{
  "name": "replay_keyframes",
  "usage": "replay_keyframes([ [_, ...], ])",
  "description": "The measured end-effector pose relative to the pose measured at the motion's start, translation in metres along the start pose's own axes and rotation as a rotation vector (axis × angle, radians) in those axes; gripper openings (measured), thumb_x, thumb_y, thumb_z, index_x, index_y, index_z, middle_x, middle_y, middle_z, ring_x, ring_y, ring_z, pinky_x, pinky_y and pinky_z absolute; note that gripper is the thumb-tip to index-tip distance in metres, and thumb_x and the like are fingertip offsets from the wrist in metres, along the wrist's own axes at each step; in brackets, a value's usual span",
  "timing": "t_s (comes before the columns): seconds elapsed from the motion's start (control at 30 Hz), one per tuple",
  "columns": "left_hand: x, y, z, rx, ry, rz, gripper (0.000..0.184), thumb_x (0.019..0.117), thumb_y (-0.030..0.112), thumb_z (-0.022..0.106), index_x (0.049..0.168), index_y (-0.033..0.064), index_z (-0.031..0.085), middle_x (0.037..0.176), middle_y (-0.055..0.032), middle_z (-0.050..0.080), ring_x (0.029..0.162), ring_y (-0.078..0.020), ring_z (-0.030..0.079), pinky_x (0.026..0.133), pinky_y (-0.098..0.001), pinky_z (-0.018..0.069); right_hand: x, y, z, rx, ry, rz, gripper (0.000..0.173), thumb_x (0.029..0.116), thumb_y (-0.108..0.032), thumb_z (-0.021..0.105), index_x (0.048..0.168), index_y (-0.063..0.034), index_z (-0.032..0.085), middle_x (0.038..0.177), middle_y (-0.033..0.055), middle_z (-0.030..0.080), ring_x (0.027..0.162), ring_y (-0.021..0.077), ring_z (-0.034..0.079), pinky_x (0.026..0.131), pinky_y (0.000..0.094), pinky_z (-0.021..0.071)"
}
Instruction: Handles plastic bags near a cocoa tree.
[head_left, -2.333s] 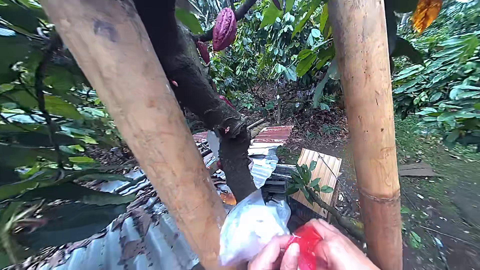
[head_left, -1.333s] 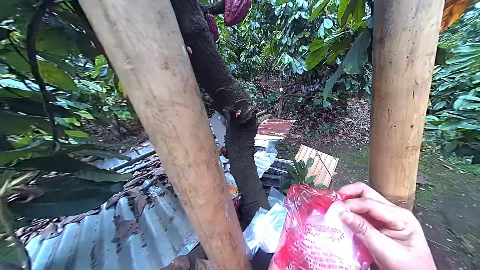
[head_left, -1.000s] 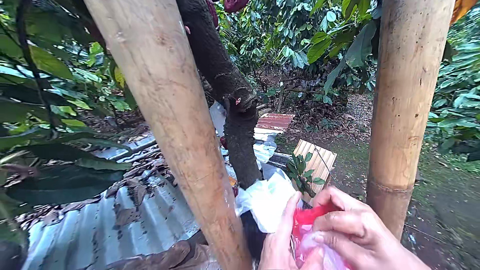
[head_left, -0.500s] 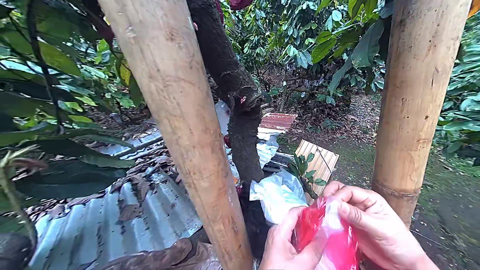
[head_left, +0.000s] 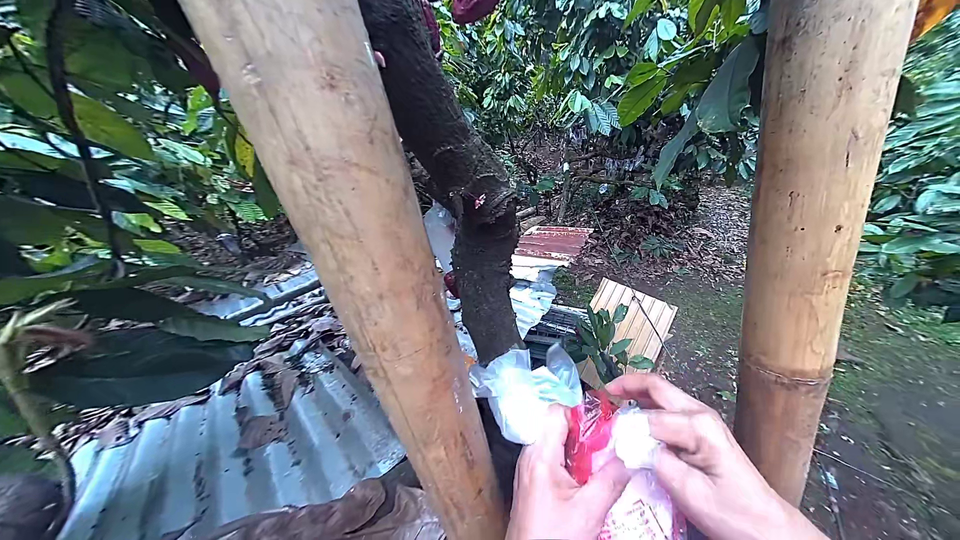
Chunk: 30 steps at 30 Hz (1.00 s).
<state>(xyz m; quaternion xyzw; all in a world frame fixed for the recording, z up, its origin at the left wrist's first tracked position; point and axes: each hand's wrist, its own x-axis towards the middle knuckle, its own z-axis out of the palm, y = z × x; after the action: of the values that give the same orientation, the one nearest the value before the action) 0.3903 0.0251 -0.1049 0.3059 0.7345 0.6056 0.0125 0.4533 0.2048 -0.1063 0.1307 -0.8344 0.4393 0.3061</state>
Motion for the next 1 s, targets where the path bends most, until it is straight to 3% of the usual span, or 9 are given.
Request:
replay_keyframes([
  [0.17, 0.006, -0.007, -0.004, -0.607, -0.181, -0.108, 0.039, 0.0929, 0.021, 0.074, 0.123, -0.0007, 0.061, 0.105, -0.0066, 0.073, 0.094, -0.0126, 0.072, 0.087, -0.0315, 0.0610, 0.000, -0.011, 0.010, 0.647, 0.068, 0.020, 0.029, 0.1043, -0.019, 0.055, 0.098, -0.0024, 0.077, 0.138, 0.0180, 0.063, 0.132, 0.0240, 0.057, 0.111, 0.0371, 0.0481],
  [0.27, 0.005, -0.006, -0.003, -0.752, -0.159, -0.151, 0.016, 0.0979, 0.008, 0.063, 0.113, 0.0022, 0.067, 0.096, -0.0054, 0.075, 0.086, -0.0103, 0.073, 0.081, -0.0294, 0.0615, 0.006, -0.010, -0.001, 1.077, 0.049, 0.222, 0.036, 0.1049, -0.017, 0.049, 0.122, 0.0082, 0.069, 0.137, 0.0224, 0.062, 0.123, 0.0260, 0.063, 0.106, 0.0409, 0.0521],
  [0.37, 0.004, -0.008, -0.003, -0.523, -0.082, -0.006, 0.012, 0.0938, -0.003, 0.058, 0.100, 0.0015, 0.067, 0.085, -0.0018, 0.072, 0.076, -0.0066, 0.069, 0.072, -0.0249, 0.0599, 0.004, -0.005, 0.000, 0.722, 0.201, 0.098, 0.027, 0.1031, -0.016, 0.056, 0.103, 0.0013, 0.076, 0.130, 0.0179, 0.066, 0.118, 0.0216, 0.064, 0.102, 0.0349, 0.0538],
  [0.43, 0.003, -0.011, -0.007, -0.379, -0.039, 0.089, 0.010, 0.0901, -0.004, 0.060, 0.094, 0.0027, 0.066, 0.078, 0.0010, 0.069, 0.070, -0.0040, 0.067, 0.066, -0.0219, 0.0579, 0.005, 0.003, -0.003, 0.181, 0.291, -0.095, 0.020, 0.1004, -0.017, 0.059, 0.099, -0.0134, 0.079, 0.112, 0.0050, 0.065, 0.104, 0.0086, 0.062, 0.090, 0.0212, 0.0529],
  [0.5, 0.004, -0.011, -0.014, -0.301, -0.063, 0.112, 0.007, 0.0902, -0.001, 0.063, 0.096, 0.0029, 0.064, 0.078, 0.0012, 0.069, 0.070, -0.0036, 0.067, 0.066, -0.0216, 0.0578, 0.004, 0.003, -0.007, -0.016, 0.235, -0.147, 0.019, 0.0975, -0.015, 0.060, 0.100, -0.0131, 0.079, 0.090, 0.0002, 0.066, 0.085, 0.0036, 0.061, 0.076, 0.0179, 0.0518],
  [0.6, 0.004, -0.006, -0.016, -0.214, -0.130, 0.046, 0.025, 0.0921, 0.021, 0.072, 0.108, 0.0040, 0.062, 0.088, 0.0006, 0.070, 0.081, -0.0056, 0.069, 0.074, -0.0246, 0.0595, 0.004, -0.004, -0.004, 0.122, -0.005, -0.128, 0.023, 0.1011, -0.011, 0.056, 0.105, -0.0046, 0.077, 0.091, 0.0033, 0.076, 0.087, 0.0072, 0.070, 0.080, 0.0245, 0.0587],
  [0.73, 0.004, 0.002, -0.008, -0.263, -0.150, -0.047, 0.027, 0.0848, 0.010, 0.075, 0.109, 0.0032, 0.064, 0.091, -0.0006, 0.072, 0.085, -0.0060, 0.070, 0.078, -0.0257, 0.0604, 0.010, -0.007, 0.004, 0.439, -0.071, -0.056, 0.025, 0.1045, -0.013, 0.053, 0.099, -0.0027, 0.074, 0.090, 0.0029, 0.072, 0.088, 0.0044, 0.066, 0.082, 0.0218, 0.0557],
  [0.83, 0.006, -0.003, 0.001, -0.169, -0.161, 0.011, 0.037, 0.0832, 0.005, 0.071, 0.118, -0.0044, 0.063, 0.099, -0.0031, 0.073, 0.094, -0.0017, 0.069, 0.088, -0.0217, 0.0571, 0.011, -0.009, 0.010, 0.197, -0.101, -0.192, 0.024, 0.1008, -0.009, 0.053, 0.100, -0.0010, 0.076, 0.088, 0.0073, 0.072, 0.086, 0.0103, 0.068, 0.081, 0.0247, 0.0562],
  [1.0, 0.012, -0.004, 0.009, 0.189, -0.219, -0.117, 0.037, 0.0821, 0.009, 0.072, 0.119, 0.0033, 0.068, 0.100, -0.0052, 0.075, 0.098, -0.0111, 0.071, 0.092, -0.0367, 0.0571, 0.043, -0.044, -0.025, 0.206, 0.240, -0.263, 0.019, 0.1015, -0.011, 0.054, 0.099, -0.0079, 0.073, 0.089, -0.0034, 0.071, 0.087, 0.0006, 0.066, 0.081, 0.0180, 0.0559],
])
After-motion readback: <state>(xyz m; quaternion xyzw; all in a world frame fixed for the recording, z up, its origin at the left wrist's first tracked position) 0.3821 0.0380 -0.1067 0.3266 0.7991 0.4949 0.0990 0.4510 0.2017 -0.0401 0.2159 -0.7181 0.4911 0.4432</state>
